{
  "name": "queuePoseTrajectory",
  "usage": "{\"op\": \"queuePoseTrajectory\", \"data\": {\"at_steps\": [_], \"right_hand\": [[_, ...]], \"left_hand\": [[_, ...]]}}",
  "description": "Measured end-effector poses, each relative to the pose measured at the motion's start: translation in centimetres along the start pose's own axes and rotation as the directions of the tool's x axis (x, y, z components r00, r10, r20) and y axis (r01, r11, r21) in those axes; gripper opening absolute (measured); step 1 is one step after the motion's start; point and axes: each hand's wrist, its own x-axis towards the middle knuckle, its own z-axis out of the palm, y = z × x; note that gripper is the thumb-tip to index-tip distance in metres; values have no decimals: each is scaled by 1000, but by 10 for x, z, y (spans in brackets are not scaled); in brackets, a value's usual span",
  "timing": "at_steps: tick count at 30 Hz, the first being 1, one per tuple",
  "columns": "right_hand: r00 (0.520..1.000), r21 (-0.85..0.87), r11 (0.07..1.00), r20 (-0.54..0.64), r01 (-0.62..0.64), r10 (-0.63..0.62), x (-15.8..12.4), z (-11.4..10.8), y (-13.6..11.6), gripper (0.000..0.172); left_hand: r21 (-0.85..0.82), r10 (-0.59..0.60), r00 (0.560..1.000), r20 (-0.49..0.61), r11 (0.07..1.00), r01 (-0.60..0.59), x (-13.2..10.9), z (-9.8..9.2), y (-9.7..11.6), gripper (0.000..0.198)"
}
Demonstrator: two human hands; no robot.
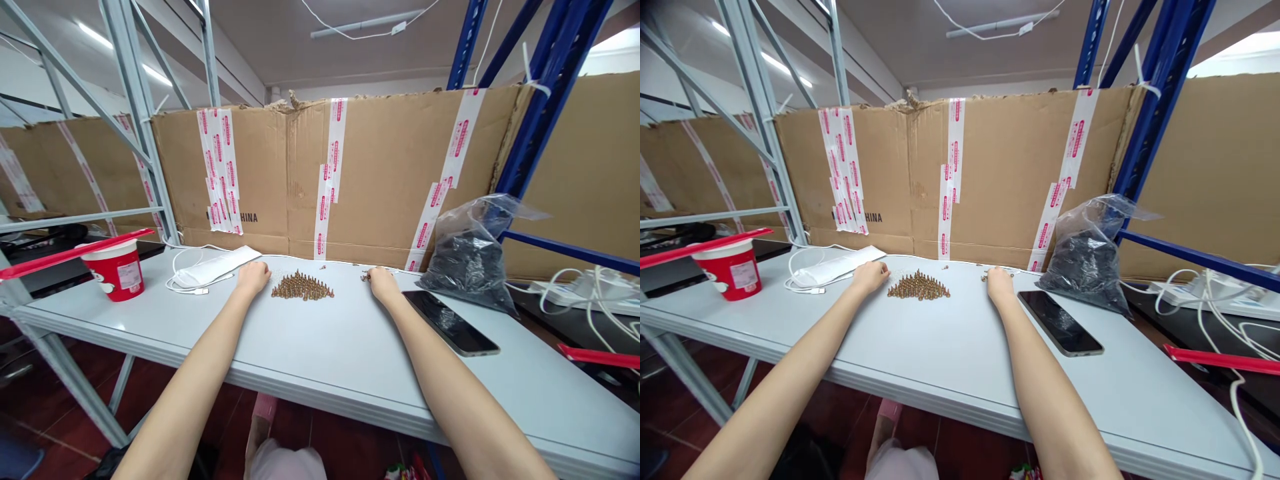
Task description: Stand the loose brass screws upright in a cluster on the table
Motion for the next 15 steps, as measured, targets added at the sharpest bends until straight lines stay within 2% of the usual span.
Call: {"op": "queuePoseTrajectory", "data": {"at_steps": [9,12,15], "right_hand": [[997,-18,999,-68,31,-32,-2,-3,-6,20],[989,-20,999,-140,50,-52,-5,-7,-9,20],[977,25,997,-203,75,-68,-7,-13,-14,23]], "left_hand": [[1,-1,1000,-17,1000,1,-1,-2,1,32],[-5,1,999,-40,1000,-2,-2,-4,3,32],[-7,24,994,-108,1000,-25,-3,-6,5,33]]}}
